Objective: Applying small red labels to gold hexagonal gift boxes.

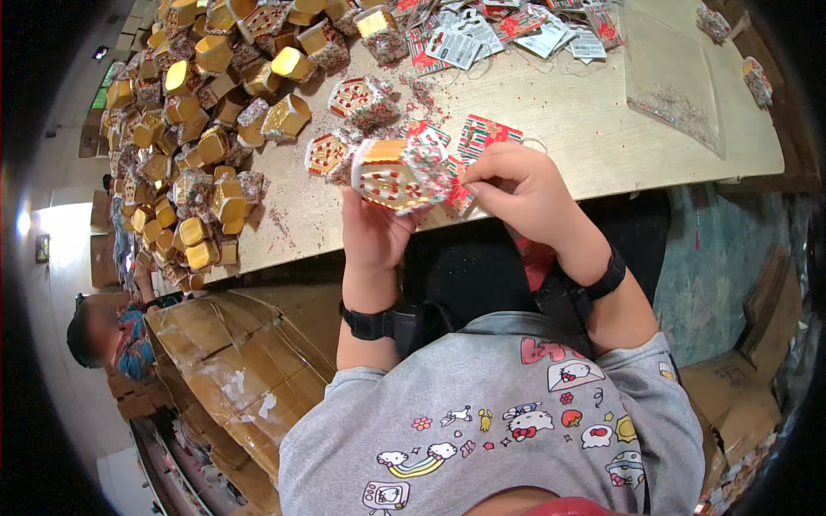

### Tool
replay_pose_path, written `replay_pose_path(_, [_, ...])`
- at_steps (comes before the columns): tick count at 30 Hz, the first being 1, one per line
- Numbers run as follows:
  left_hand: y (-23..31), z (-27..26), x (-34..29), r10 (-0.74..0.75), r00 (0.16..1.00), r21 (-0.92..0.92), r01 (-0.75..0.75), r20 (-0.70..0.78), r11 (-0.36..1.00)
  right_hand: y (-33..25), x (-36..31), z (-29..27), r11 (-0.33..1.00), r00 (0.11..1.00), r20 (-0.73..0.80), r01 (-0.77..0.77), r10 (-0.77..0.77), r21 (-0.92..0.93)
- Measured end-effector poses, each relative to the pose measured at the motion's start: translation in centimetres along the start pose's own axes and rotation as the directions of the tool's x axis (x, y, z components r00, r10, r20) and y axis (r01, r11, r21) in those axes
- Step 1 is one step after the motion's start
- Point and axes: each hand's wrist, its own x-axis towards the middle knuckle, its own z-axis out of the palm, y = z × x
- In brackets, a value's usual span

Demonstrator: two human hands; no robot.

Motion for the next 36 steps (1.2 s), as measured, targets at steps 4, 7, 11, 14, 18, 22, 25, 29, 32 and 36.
replay_pose_path(4, [-0.3,-0.1,-0.2,0.059,0.998,0.242,-0.054,-0.012,0.969,0.0,-0.1,0.2,0.998,0.997,-0.058,0.056,-0.058,-0.036])
replay_pose_path(7, [0.0,-0.3,-0.3,0.051,0.999,0.190,-0.054,0.020,0.980,-0.3,-0.1,0.1,0.999,0.998,-0.056,0.028,-0.030,-0.036])
replay_pose_path(11, [0.0,-0.2,-0.2,0.050,0.998,0.146,-0.054,0.029,0.988,0.1,-0.2,0.3,0.998,0.996,-0.085,0.029,-0.034,-0.054])
replay_pose_path(14, [0.1,0.0,-0.3,0.039,0.999,0.121,-0.043,0.037,0.992,0.0,-0.1,0.3,0.997,0.993,-0.096,0.059,-0.064,-0.051])
replay_pose_path(18, [0.2,-0.6,-0.1,0.000,0.999,0.000,0.000,0.045,1.000,0.1,-0.1,0.1,0.999,0.996,-0.086,0.010,-0.007,0.032])
replay_pose_path(22, [0.3,-0.9,-0.1,-0.041,0.997,-0.074,0.046,0.068,0.996,0.0,-0.2,0.1,0.997,0.995,-0.097,0.014,-0.007,0.073])
replay_pose_path(25, [0.3,-0.6,0.0,-0.039,0.996,-0.071,0.044,0.077,0.997,0.1,-0.2,0.0,0.993,0.996,-0.094,0.009,0.002,0.121])
replay_pose_path(29, [0.3,-0.3,0.2,-0.026,0.997,-0.012,0.027,0.068,1.000,0.0,-0.2,-0.1,0.980,0.995,-0.089,-0.019,0.037,0.200])
replay_pose_path(32, [0.4,-0.1,0.4,-0.016,0.999,-0.017,0.017,0.035,1.000,0.3,-0.3,0.1,0.989,0.992,-0.125,0.013,0.006,0.144])
replay_pose_path(36, [0.3,0.0,0.5,-0.012,0.999,0.014,0.012,0.035,1.000,0.2,-0.3,0.3,0.994,0.989,-0.148,0.037,-0.022,0.098])
